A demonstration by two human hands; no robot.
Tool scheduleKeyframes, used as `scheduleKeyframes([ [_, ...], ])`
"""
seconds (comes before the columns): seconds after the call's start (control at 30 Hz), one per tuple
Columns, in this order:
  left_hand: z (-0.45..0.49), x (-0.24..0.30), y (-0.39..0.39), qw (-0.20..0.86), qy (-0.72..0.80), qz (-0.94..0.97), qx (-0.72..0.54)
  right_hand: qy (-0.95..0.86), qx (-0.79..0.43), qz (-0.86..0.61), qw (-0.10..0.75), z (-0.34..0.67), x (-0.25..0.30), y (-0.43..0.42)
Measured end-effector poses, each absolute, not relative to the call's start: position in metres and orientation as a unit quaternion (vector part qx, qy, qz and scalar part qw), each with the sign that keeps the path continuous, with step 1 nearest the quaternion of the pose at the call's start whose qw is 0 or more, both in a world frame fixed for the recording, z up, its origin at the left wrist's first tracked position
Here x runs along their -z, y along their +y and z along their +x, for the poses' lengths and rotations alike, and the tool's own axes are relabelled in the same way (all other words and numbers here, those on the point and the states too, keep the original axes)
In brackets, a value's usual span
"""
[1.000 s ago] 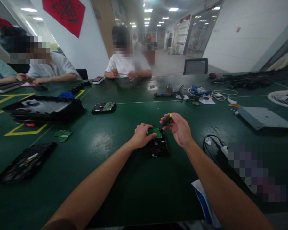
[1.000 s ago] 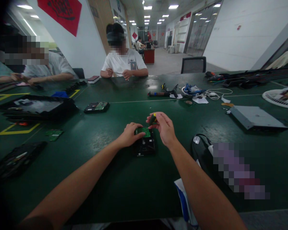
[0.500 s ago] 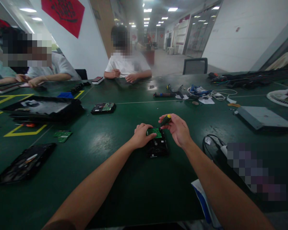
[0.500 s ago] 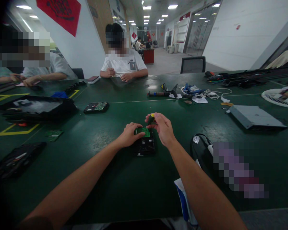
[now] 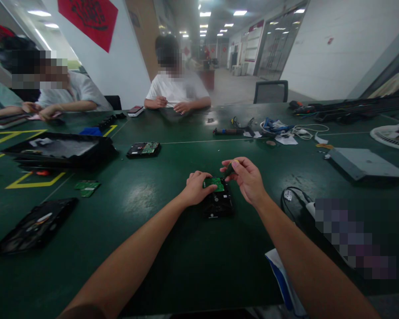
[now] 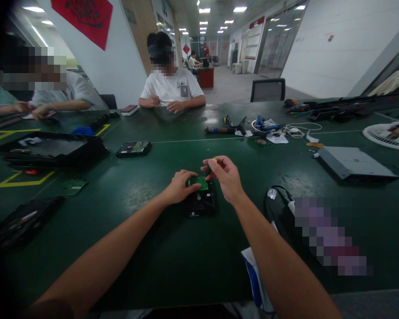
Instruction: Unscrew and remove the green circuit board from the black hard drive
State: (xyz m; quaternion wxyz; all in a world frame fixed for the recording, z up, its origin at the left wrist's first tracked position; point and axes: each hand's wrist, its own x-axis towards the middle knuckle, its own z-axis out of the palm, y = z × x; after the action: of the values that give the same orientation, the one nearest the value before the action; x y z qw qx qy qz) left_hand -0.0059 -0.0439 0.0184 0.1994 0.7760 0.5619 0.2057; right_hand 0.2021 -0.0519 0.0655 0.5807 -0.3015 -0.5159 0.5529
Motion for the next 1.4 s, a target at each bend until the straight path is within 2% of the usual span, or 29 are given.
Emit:
scheduleKeyframes([
  [1.4,-0.0053,-0.0177,-0.0436,0.204,0.564,0.773,-0.206,-0.508,-0.602,-0.275,0.551,0.2022,-0.06,-0.048],
])
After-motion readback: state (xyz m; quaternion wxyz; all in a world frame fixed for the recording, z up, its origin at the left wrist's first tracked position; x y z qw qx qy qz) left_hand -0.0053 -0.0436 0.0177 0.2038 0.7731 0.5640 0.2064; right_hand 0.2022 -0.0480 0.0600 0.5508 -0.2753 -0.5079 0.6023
